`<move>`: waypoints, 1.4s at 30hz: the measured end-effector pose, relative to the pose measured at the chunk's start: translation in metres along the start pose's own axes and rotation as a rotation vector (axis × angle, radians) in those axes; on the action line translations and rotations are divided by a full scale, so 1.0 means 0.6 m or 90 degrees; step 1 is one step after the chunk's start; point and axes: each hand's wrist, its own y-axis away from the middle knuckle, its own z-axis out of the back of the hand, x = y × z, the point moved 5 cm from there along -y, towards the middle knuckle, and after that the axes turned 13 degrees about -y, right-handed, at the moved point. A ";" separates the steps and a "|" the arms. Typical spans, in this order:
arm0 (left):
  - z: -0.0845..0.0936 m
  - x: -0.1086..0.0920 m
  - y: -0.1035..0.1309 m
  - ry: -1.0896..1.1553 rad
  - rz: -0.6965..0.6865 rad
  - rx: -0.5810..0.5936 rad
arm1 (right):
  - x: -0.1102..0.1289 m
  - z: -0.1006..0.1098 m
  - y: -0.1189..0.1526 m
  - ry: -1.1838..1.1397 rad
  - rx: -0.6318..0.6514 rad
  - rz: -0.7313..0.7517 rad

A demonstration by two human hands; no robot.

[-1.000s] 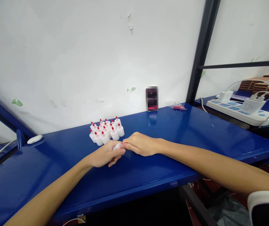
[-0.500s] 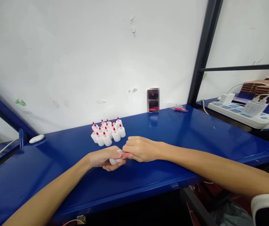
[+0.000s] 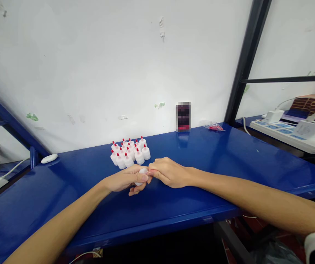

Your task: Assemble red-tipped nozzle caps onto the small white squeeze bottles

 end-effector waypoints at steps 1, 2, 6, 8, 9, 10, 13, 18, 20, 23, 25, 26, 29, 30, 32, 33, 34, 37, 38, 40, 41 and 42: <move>0.000 -0.001 0.000 -0.021 -0.008 -0.021 | -0.002 0.001 0.000 -0.020 -0.006 -0.025; 0.000 -0.002 -0.001 -0.042 -0.014 -0.043 | -0.004 0.002 0.000 -0.039 -0.013 -0.049; 0.002 -0.009 -0.002 -0.164 -0.005 -0.186 | -0.018 0.000 -0.001 -0.127 -0.047 -0.150; 0.009 -0.015 0.004 -0.278 0.002 -0.279 | -0.034 0.002 0.001 -0.175 -0.074 -0.204; 0.014 -0.018 0.008 -0.340 0.001 -0.322 | -0.044 0.006 0.002 -0.194 -0.097 -0.234; 0.018 -0.020 0.012 -0.392 0.000 -0.356 | -0.056 0.014 0.005 -0.205 -0.121 -0.262; 0.029 -0.019 0.021 -0.470 0.001 -0.403 | -0.092 0.052 0.016 -0.134 -0.176 -0.316; 0.020 -0.004 0.013 -0.512 0.009 -0.359 | -0.138 0.090 0.034 0.099 -0.055 -0.395; 0.010 -0.001 0.007 -0.562 0.002 -0.337 | -0.151 0.090 0.040 0.137 -0.018 -0.435; -0.002 -0.003 0.002 -0.650 -0.022 -0.321 | -0.161 0.084 0.040 0.157 0.005 -0.431; -0.006 -0.004 0.000 -0.686 -0.040 -0.308 | -0.167 0.083 0.040 0.151 -0.002 -0.425; -0.007 -0.005 0.000 -0.698 -0.049 -0.302 | -0.170 0.083 0.040 0.147 -0.008 -0.424; -0.008 -0.005 0.000 -0.717 -0.072 -0.281 | -0.175 0.085 0.039 0.167 -0.018 -0.421; -0.008 -0.005 0.000 -0.718 -0.078 -0.276 | -0.175 0.085 0.039 0.186 -0.018 -0.423; -0.008 -0.004 -0.001 -0.706 -0.087 -0.267 | -0.173 0.083 0.037 0.228 -0.004 -0.434; -0.007 -0.003 -0.002 -0.692 -0.091 -0.266 | -0.172 0.081 0.036 0.248 0.010 -0.441; -0.007 -0.003 -0.003 -0.674 -0.094 -0.267 | -0.170 0.078 0.034 0.268 0.026 -0.446; -0.004 0.000 -0.006 -0.607 -0.102 -0.278 | -0.165 0.073 0.031 0.303 0.063 -0.455; -0.003 0.000 -0.007 -0.585 -0.104 -0.283 | -0.163 0.073 0.030 0.305 0.067 -0.455; 0.000 0.001 -0.009 -0.545 -0.101 -0.295 | -0.162 0.074 0.030 0.299 0.070 -0.453; 0.002 0.001 -0.009 -0.526 -0.096 -0.301 | -0.162 0.074 0.030 0.295 0.071 -0.452; 0.003 0.001 -0.009 -0.509 -0.090 -0.305 | -0.162 0.075 0.030 0.291 0.071 -0.451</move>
